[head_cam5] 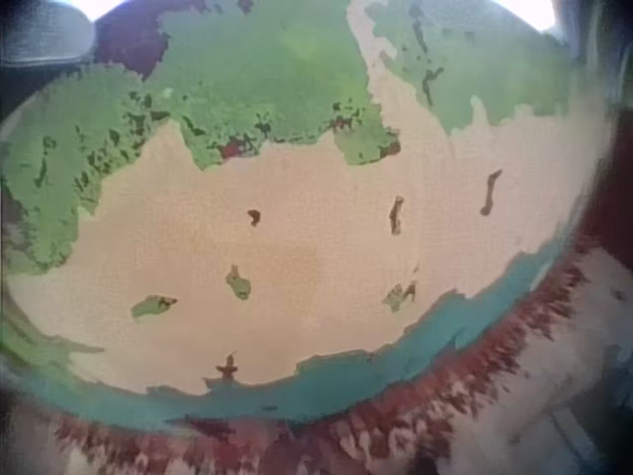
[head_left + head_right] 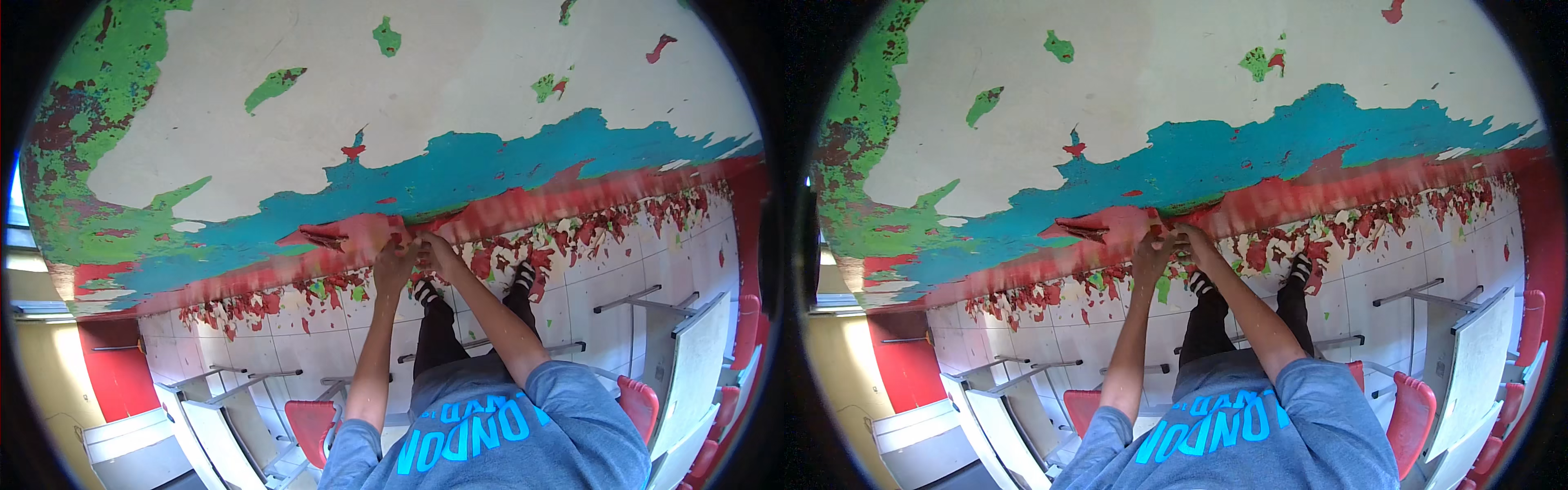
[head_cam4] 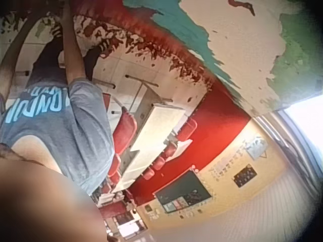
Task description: Scraping layers of old paint off a wall or ceiling using a manual scraper.
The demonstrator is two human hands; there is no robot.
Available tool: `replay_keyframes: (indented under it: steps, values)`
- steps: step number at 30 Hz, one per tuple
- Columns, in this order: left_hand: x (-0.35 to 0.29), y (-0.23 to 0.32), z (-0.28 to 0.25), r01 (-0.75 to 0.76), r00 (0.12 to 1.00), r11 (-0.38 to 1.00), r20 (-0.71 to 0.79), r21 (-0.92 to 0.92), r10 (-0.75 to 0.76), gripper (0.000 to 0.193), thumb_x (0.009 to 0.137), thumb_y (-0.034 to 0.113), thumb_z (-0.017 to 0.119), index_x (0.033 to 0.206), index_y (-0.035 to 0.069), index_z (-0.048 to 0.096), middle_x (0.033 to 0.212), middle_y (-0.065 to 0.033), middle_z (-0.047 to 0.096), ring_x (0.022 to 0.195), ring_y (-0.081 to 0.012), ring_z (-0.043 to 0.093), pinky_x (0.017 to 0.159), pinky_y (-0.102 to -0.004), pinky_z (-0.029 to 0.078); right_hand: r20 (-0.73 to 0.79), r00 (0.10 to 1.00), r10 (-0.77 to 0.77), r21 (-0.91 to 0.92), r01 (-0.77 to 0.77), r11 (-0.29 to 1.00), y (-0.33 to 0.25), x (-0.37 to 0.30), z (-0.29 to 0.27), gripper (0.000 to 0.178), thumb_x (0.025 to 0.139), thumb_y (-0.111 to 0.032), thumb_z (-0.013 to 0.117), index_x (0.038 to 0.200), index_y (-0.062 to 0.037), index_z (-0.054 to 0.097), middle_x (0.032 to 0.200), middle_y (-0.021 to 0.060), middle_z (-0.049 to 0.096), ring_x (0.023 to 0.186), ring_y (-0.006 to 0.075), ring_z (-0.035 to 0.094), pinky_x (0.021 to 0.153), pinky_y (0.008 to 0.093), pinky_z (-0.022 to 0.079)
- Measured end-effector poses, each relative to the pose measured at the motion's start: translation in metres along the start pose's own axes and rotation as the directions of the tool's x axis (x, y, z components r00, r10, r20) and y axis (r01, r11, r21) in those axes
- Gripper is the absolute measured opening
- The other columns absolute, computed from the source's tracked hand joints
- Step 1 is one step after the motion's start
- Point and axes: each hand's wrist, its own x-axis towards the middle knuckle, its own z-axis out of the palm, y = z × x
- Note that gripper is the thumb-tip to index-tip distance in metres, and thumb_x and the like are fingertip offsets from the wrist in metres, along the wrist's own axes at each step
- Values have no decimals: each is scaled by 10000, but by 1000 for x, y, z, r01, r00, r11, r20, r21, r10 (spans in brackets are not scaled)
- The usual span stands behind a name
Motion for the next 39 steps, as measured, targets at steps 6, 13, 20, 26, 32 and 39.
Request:
replay_keyframes:
  steps: [6, 13, 20, 26, 32, 39]
  values:
    - [30, 35, -1, -68, 997, 935, -19, 348, 80, 402, 798, 360, 480, 707, -14, 598, 685, -219, 583, 704, -358, 589, 633, -413, 473, 100, 989, -113, 217, 89, 972, 1, 27, 8, 119, 807, -236, 486, 756, -133, 515, 614, -17, 494, 517, 97, 457, 465, 237, 367]
    - [19, 2, 9, -138, 990, 909, 56, 394, 126, 333, 839, 211, 385, 708, -33, 570, 698, -242, 579, 676, -383, 583, 615, -451, 469, -284, 933, -222, 78, 254, 964, 34, 38, 21, 157, 766, -166, 514, 623, -110, 481, 527, -14, 449, 367, 100, 367, 329, 251, 272]
    - [16, -39, 13, -380, 917, 852, 270, 361, 295, 343, 845, 220, 379, 695, -38, 547, 675, -256, 558, 662, -394, 566, 610, -471, 452, -198, 977, 78, 21, -75, 997, 46, 32, 15, 129, 740, -95, 544, 626, -100, 483, 486, -6, 429, 365, 104, 395, 318, 259, 294]
    - [-26, -48, 15, -262, 965, 913, 77, 314, 251, 273, 814, 192, 426, 681, -24, 526, 658, -245, 549, 649, -398, 550, 602, -478, 430, 12, 994, 110, 27, -110, 994, 44, -7, -2, 125, 782, -214, 568, 747, -98, 538, 506, -1, 461, 382, 123, 463, 344, 233, 343]
    - [-66, -58, 21, -260, 907, 966, 344, 8, 241, 311, 831, 223, 427, 664, -14, 542, 617, -191, 544, 609, -328, 558, 583, -430, 413, 140, 989, 39, -21, -37, 999, 15, -13, -6, 295, 783, -321, 564, 1015, -153, 489, 995, 20, 531, 928, 145, 525, 673, 300, 437]
    - [-90, -53, 36, 216, 953, 949, 261, -228, -154, 366, 856, 286, 395, 760, -17, 577, 694, -192, 578, 698, -286, 589, 658, -346, 442, 275, 961, 14, 252, -86, 964, 6, 14, 24, 270, 805, -314, 516, 1007, -137, 489, 931, 73, 588, 883, 214, 561, 726, 370, 433]
